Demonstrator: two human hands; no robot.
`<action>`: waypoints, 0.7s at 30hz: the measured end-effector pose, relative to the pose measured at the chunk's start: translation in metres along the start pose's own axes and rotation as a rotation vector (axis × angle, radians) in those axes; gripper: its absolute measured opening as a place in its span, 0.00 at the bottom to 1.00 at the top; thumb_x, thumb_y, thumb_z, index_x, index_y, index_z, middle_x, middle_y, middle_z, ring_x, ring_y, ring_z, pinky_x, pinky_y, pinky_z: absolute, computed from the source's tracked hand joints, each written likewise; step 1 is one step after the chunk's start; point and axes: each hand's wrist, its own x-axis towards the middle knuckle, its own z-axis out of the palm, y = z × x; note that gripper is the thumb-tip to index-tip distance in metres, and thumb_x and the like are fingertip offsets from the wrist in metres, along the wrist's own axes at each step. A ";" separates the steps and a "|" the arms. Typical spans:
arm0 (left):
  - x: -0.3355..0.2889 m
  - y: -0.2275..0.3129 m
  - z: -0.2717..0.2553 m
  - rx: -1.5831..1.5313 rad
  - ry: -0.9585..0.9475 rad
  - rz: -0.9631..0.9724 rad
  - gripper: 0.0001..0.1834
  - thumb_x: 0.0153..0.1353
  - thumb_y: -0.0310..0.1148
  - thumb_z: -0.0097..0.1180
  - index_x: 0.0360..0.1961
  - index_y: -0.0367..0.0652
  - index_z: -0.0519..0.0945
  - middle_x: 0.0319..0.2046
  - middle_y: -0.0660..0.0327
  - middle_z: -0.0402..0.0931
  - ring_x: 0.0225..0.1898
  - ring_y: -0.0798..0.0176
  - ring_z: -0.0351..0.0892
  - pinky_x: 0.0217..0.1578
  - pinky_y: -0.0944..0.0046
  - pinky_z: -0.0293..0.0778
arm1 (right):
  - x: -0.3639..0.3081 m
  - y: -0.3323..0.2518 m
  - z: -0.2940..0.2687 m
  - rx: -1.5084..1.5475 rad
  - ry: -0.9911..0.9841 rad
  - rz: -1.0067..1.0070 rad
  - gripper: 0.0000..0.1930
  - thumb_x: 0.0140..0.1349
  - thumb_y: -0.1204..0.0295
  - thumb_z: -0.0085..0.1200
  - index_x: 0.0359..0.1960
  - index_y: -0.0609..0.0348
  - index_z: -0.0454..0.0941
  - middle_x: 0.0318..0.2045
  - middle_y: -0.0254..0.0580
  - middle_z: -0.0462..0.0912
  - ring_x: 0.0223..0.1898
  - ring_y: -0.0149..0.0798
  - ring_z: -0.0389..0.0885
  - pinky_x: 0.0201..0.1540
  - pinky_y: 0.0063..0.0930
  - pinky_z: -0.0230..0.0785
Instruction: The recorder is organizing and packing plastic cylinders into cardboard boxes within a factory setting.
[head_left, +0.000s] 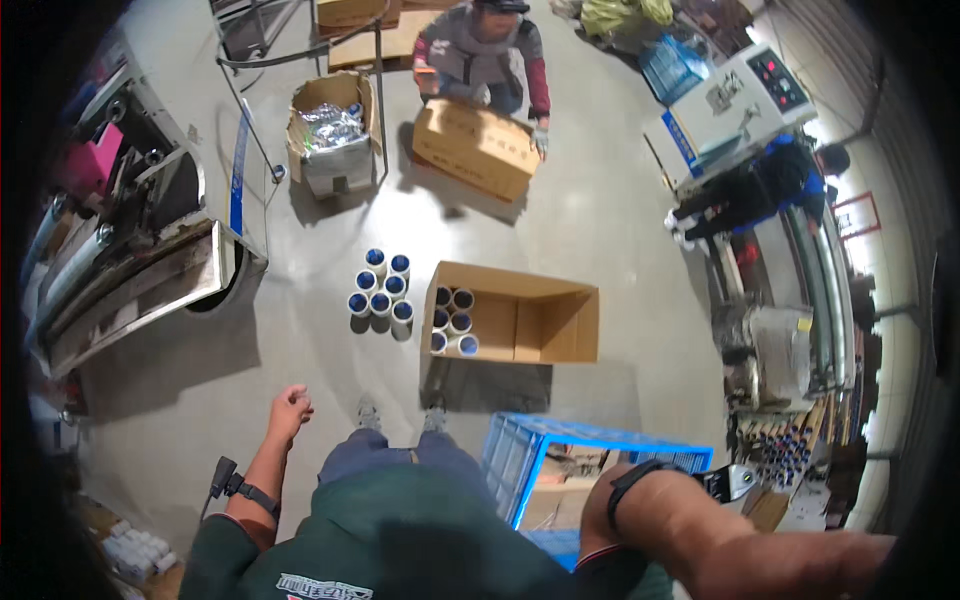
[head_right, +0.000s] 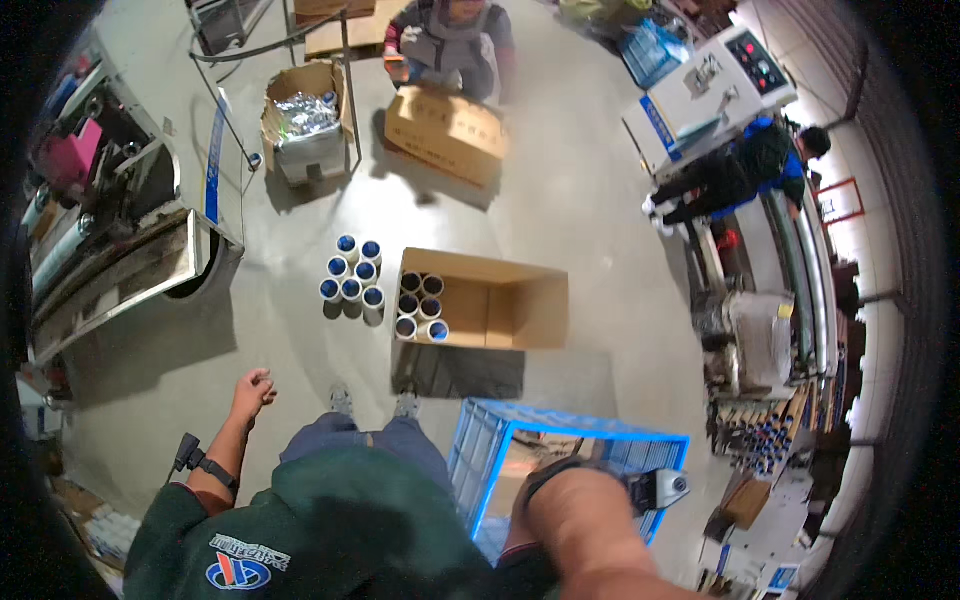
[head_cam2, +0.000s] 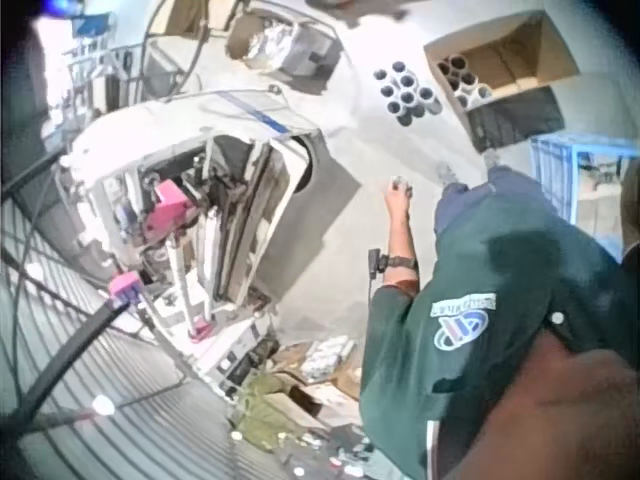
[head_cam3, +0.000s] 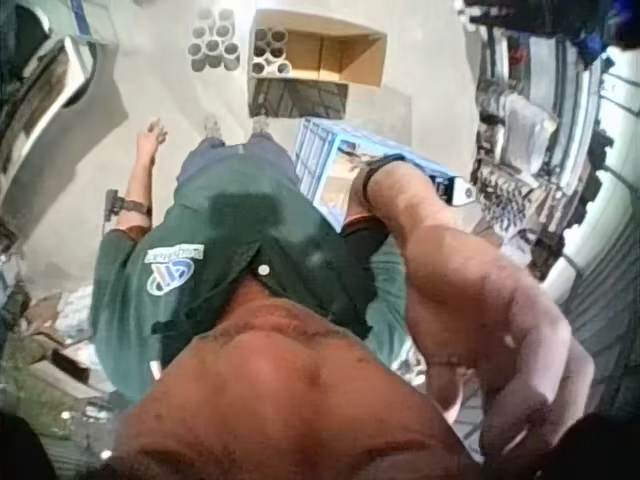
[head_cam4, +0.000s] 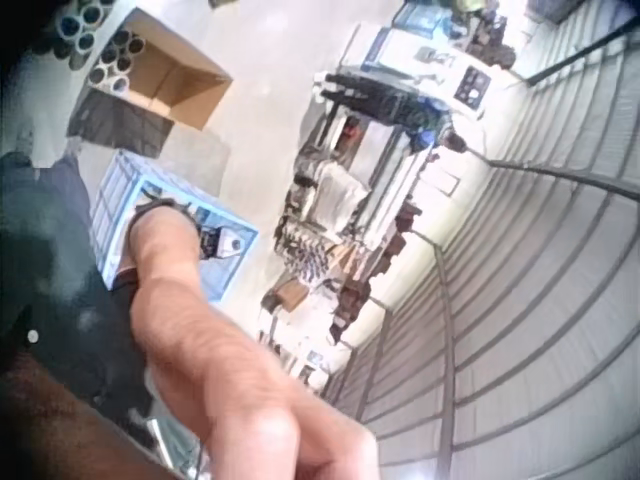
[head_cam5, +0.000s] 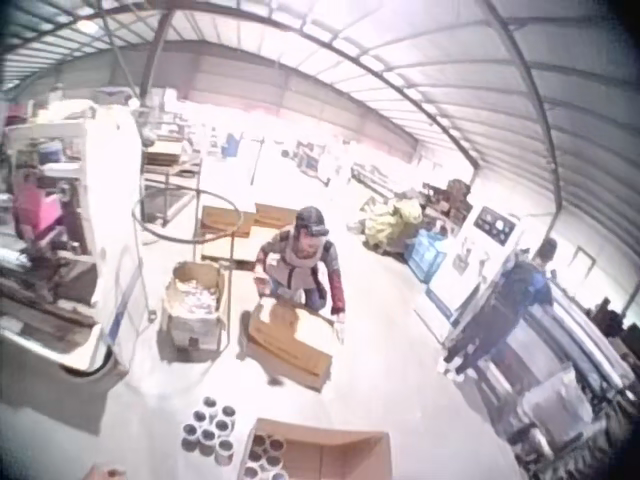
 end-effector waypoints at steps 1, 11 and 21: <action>-0.001 -0.026 -0.002 0.018 -0.059 0.000 0.17 0.57 0.28 0.54 0.48 0.37 0.73 0.32 0.57 0.77 0.27 0.64 0.77 0.26 0.66 0.74 | -0.004 -0.004 -0.006 -0.021 0.008 0.011 0.12 0.51 0.69 0.53 0.35 0.62 0.78 0.35 0.49 0.78 0.36 0.43 0.79 0.37 0.34 0.73; -0.002 -0.127 -0.062 -0.014 -0.109 -0.321 0.20 0.52 0.25 0.56 0.49 0.38 0.73 0.27 0.54 0.77 0.26 0.60 0.79 0.23 0.62 0.75 | -0.010 -0.006 -0.058 -0.089 0.137 0.127 0.14 0.51 0.65 0.53 0.36 0.62 0.79 0.37 0.47 0.78 0.38 0.42 0.78 0.39 0.34 0.73; -0.024 -0.009 -0.032 0.159 -0.024 -0.171 0.21 0.54 0.26 0.55 0.51 0.35 0.74 0.29 0.54 0.77 0.27 0.61 0.79 0.26 0.65 0.75 | -0.034 0.004 -0.039 -0.057 0.203 0.168 0.17 0.52 0.61 0.53 0.37 0.61 0.79 0.39 0.46 0.78 0.40 0.41 0.77 0.42 0.33 0.72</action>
